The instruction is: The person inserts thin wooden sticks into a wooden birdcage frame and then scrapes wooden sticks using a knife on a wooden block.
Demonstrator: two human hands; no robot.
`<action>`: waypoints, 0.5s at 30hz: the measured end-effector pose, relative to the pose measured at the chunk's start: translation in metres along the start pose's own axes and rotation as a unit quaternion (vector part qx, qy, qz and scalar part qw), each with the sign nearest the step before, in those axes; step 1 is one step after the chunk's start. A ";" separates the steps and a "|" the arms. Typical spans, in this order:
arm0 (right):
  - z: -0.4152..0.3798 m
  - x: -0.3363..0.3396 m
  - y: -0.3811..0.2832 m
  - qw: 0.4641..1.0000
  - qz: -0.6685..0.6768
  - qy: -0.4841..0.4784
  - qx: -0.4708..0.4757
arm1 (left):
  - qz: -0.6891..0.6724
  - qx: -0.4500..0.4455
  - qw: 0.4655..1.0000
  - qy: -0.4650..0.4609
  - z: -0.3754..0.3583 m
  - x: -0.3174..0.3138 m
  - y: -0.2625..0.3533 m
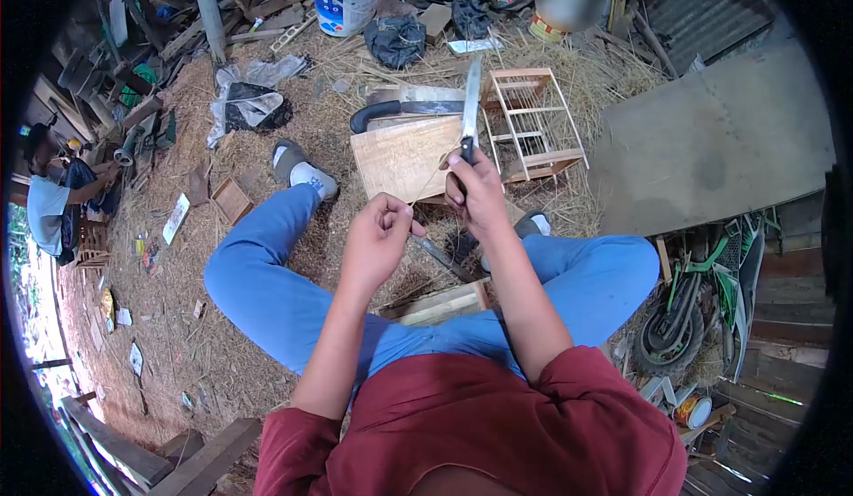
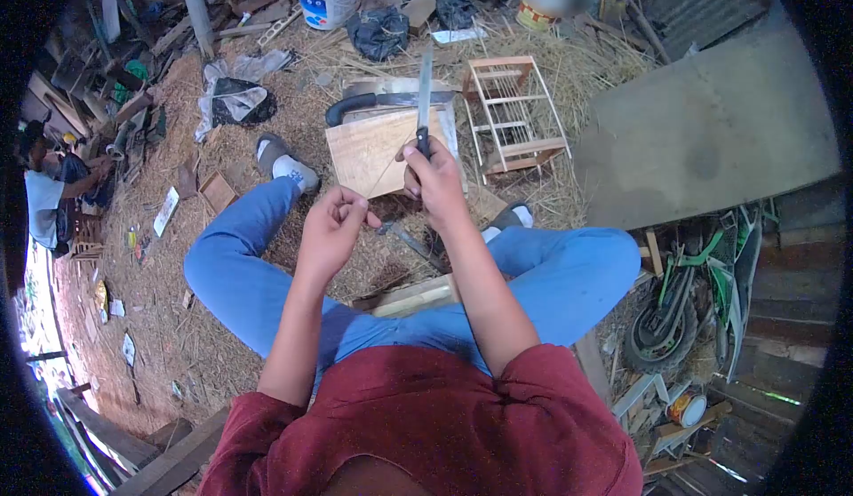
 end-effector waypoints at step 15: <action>-0.037 0.006 -0.081 0.987 0.141 0.043 0.064 | 0.010 -0.020 0.999 -0.025 -0.021 -0.062 0.078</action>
Point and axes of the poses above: each hand's wrist, its own z-axis towards the middle knuckle, its own x-axis out of the back of the hand, y = z × x, the point moved 4 cm from there along z, towards the middle knuckle, and after that the axes turned 7 degrees about -z, right-handed, at the moved point
